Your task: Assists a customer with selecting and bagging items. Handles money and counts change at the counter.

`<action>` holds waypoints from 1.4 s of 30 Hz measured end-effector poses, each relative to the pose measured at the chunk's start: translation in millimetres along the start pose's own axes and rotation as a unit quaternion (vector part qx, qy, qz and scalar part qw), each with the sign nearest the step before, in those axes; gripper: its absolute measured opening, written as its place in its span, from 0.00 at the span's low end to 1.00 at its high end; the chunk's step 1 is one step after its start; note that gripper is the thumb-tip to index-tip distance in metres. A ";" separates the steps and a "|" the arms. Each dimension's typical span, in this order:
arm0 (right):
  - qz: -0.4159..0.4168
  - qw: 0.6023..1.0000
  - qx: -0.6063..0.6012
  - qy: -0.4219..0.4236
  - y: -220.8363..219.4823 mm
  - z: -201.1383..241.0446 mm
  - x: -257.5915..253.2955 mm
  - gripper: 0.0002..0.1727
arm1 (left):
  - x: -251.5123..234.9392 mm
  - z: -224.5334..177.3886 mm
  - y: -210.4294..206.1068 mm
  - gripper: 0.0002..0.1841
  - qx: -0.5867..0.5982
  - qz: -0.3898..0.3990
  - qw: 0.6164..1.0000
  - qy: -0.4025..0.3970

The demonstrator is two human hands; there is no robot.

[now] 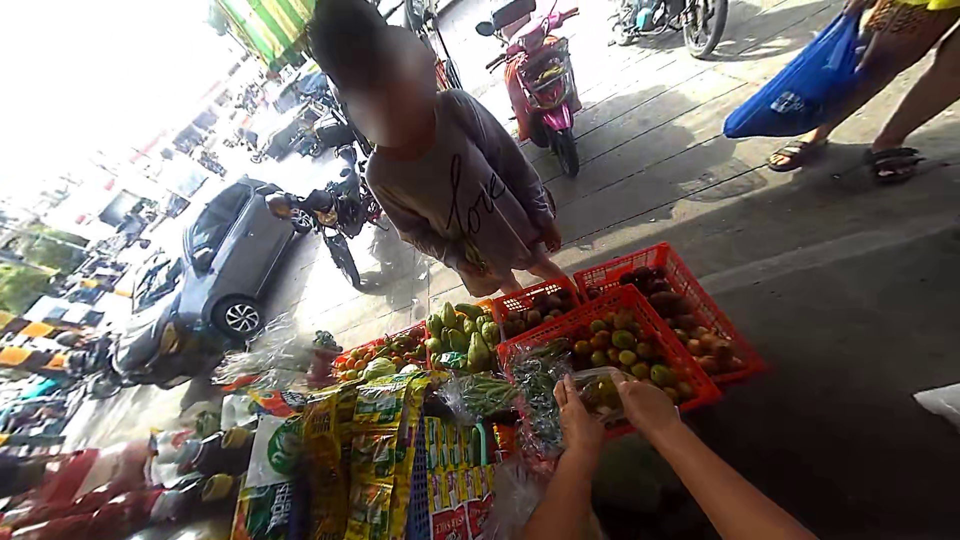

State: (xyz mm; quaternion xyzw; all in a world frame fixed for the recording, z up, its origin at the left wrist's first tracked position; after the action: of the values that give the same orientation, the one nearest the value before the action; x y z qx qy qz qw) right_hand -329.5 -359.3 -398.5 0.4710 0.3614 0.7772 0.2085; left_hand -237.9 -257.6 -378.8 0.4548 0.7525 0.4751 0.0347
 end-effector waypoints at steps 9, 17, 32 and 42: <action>0.099 0.994 0.024 0.030 -41.1 -6.5 24.9 0.21 | 44.4 39.9 -45.7 0.56 -0.038 0.132 0.987 0.085; -0.098 0.786 -0.590 -0.157 -25.7 -62.7 72.5 0.27 | 54.7 26.3 -43.8 0.56 -0.014 0.152 0.984 0.093; -0.020 0.398 -0.890 -0.223 -37.0 -76.1 102.7 0.26 | 142.5 -81.2 -37.9 0.26 0.185 0.207 0.947 -0.164; -0.042 0.448 -0.878 -0.161 17.2 -29.7 117.4 0.23 | 139.8 -96.0 24.0 0.18 0.072 0.106 0.976 -0.176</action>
State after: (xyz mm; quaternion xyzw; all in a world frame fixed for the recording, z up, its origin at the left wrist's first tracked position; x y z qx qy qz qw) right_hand -410.5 -303.3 -326.0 0.1377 -0.5345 0.5808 0.5983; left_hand -350.4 -219.7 -255.4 0.6094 0.7147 0.3331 0.0829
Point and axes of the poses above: each hand's wrist, its own x-axis away from the middle knuckle, its own y-axis out of the back of the hand, z = x × y, the point moved 7 cm from there along -x, towards the middle knuckle, and after that the axes turned 7 degrees about -y, right-handed, at the moved point
